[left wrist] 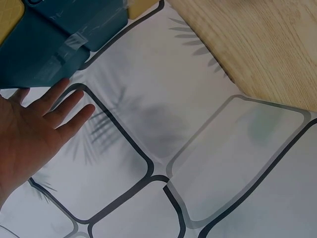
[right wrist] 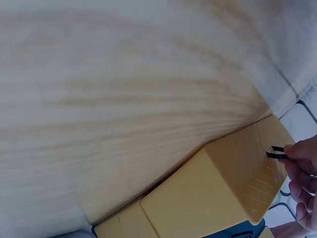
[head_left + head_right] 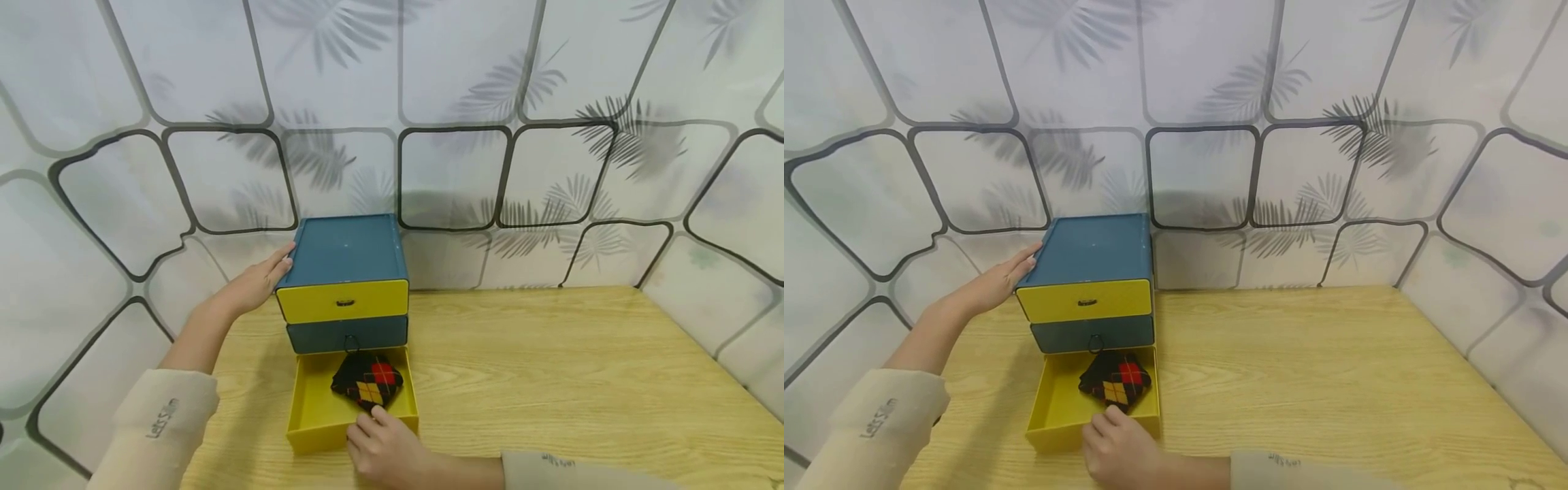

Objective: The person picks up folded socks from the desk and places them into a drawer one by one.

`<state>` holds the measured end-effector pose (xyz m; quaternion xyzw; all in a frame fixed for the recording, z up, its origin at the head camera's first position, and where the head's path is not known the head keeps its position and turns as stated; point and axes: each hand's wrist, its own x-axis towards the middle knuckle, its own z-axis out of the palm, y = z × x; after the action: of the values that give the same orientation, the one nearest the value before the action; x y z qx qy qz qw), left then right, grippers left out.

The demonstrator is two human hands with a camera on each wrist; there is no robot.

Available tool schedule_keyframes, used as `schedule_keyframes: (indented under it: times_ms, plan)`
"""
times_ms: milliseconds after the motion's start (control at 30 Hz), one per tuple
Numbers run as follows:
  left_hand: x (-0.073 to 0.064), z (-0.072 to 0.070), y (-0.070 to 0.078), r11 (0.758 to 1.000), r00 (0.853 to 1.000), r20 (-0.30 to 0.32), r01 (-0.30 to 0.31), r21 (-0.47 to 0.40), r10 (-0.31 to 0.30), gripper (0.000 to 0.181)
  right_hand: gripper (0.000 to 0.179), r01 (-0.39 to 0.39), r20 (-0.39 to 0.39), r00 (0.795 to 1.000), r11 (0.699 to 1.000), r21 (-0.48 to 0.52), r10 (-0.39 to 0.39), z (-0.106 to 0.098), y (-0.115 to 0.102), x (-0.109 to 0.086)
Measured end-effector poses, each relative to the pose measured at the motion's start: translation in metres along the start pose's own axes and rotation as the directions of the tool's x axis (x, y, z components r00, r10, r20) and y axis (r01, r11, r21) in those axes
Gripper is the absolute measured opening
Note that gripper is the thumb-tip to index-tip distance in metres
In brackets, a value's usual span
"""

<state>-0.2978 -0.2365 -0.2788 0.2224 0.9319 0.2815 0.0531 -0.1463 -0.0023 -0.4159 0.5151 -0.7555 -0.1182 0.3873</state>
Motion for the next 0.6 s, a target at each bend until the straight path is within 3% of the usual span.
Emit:
schedule_keyframes:
  times_ms: [100,267,600]
  plan:
    - [0.002,-0.001,0.001,1.000,1.000,0.004,0.003,0.003,-0.003,0.057,0.038,-0.013,0.004,1.000,1.000,-0.009,0.013,0.000,0.006,0.003]
    - [0.001,-0.001,0.002,1.000,1.000,0.010,0.008,0.002,-0.008,0.057,0.046,-0.077,-0.048,0.996,0.997,-0.009,0.076,0.018,0.011,0.006]
    - [0.001,-0.001,0.002,1.000,1.000,0.013,0.004,-0.007,-0.004,0.057,0.045,-0.088,0.032,0.995,0.992,-0.095,0.091,0.026,0.024,0.013]
